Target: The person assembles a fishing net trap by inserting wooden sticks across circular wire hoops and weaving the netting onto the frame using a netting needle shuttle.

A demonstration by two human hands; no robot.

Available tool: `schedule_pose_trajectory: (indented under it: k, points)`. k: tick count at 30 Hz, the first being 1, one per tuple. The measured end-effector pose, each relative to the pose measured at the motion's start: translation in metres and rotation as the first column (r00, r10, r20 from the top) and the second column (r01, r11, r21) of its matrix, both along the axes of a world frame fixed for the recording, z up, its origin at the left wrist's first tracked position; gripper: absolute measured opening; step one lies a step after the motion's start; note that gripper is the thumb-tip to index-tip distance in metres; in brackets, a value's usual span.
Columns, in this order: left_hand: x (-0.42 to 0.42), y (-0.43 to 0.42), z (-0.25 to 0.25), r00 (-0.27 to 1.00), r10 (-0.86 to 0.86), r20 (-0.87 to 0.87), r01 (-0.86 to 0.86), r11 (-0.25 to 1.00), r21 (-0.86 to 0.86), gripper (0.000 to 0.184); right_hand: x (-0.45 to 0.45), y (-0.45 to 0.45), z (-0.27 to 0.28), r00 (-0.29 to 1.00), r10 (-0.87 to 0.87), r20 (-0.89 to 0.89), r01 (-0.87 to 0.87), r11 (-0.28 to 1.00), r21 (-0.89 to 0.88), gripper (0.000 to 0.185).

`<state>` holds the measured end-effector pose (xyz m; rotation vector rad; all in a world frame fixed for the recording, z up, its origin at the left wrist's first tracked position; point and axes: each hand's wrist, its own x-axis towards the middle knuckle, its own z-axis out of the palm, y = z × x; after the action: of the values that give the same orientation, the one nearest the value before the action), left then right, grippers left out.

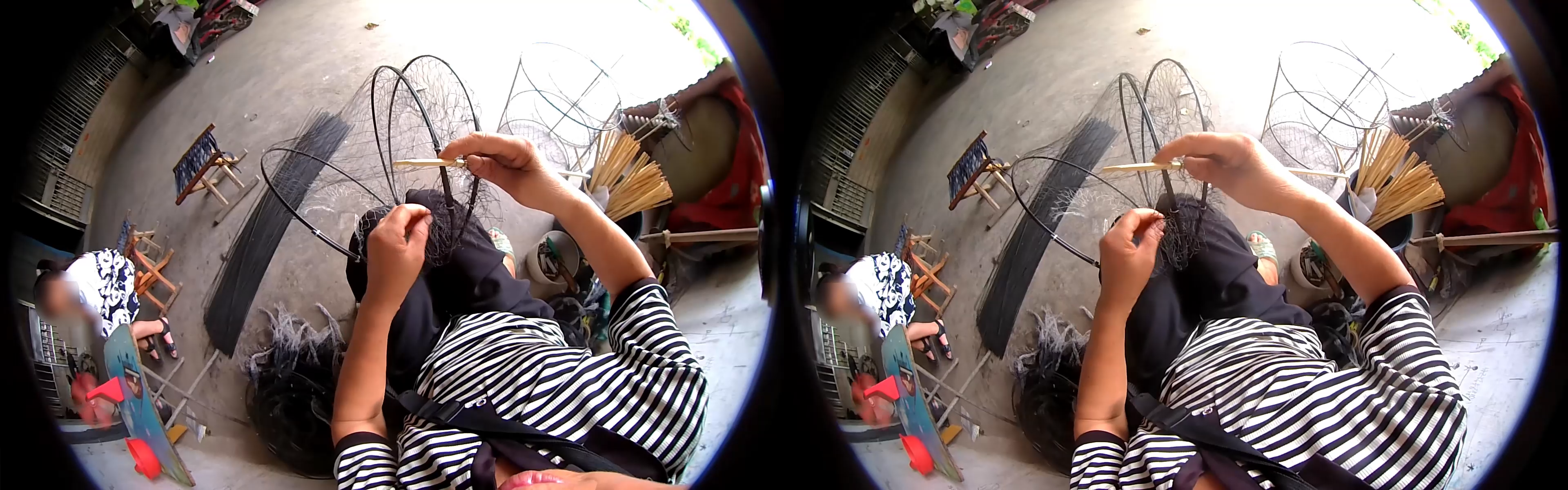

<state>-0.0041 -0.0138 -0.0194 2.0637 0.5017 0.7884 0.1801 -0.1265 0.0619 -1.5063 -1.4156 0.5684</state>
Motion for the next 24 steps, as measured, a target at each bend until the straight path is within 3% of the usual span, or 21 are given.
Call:
schedule_pose_trajectory:
  k: [2, 4, 6, 8, 10, 14, 18, 19, 22, 24]
  points:
    - [-0.006, 0.005, 0.003, 0.998, 0.056, 0.036, -0.052, 0.993, -0.104, 0.01, 0.005, -0.004, 0.001, 0.999, -0.042, 0.01, 0.043, 0.998, -0.046, 0.023]
    - [-0.016, 0.01, 0.016, 0.994, 0.069, 0.089, -0.053, 0.982, -0.18, 0.007, 0.01, -0.008, -0.002, 0.996, -0.034, 0.088, 0.031, 0.999, 0.033, 0.023]
    - [-0.017, 0.021, 0.016, 0.948, -0.032, 0.316, 0.077, 0.989, -0.13, 0.004, 0.012, -0.013, -0.002, 0.987, -0.029, 0.161, 0.022, 0.999, 0.045, 0.024]
    - [-0.017, 0.012, 0.026, 0.876, -0.03, 0.481, 0.287, 0.834, -0.472, 0.005, 0.011, -0.02, 0.005, 0.973, -0.025, 0.23, 0.029, 0.999, -0.014, 0.029]
    - [-0.013, 0.004, 0.032, 0.776, 0.06, 0.628, 0.492, 0.564, -0.663, 0.007, 0.011, -0.023, 0.001, 0.967, -0.024, 0.255, 0.013, 0.999, 0.047, 0.031]
    - [-0.014, 0.006, 0.023, 0.763, 0.106, 0.637, 0.553, 0.404, -0.729, 0.005, 0.012, -0.03, -0.001, 0.962, -0.041, 0.268, 0.031, 0.999, 0.044, 0.032]
    - [-0.017, 0.003, 0.036, 0.868, 0.017, 0.496, 0.411, 0.536, -0.738, 0.001, 0.011, -0.033, -0.004, 0.967, -0.033, 0.252, 0.014, 0.997, 0.077, 0.032]
    - [-0.016, 0.0, 0.043, 0.923, 0.035, 0.382, 0.279, 0.625, -0.73, 0.006, 0.012, -0.034, -0.005, 0.966, -0.028, 0.257, 0.005, 0.996, 0.089, 0.031]
    - [-0.013, -0.002, 0.052, 0.991, -0.027, 0.13, 0.098, 0.814, -0.573, 0.013, 0.011, -0.032, -0.006, 0.947, -0.033, 0.32, 0.001, 0.995, 0.101, 0.03]
    - [-0.014, 0.003, 0.05, 0.986, -0.149, 0.069, 0.164, 0.872, -0.461, 0.022, 0.009, -0.03, -0.004, 0.949, -0.023, 0.315, -0.019, 0.991, 0.13, 0.03]
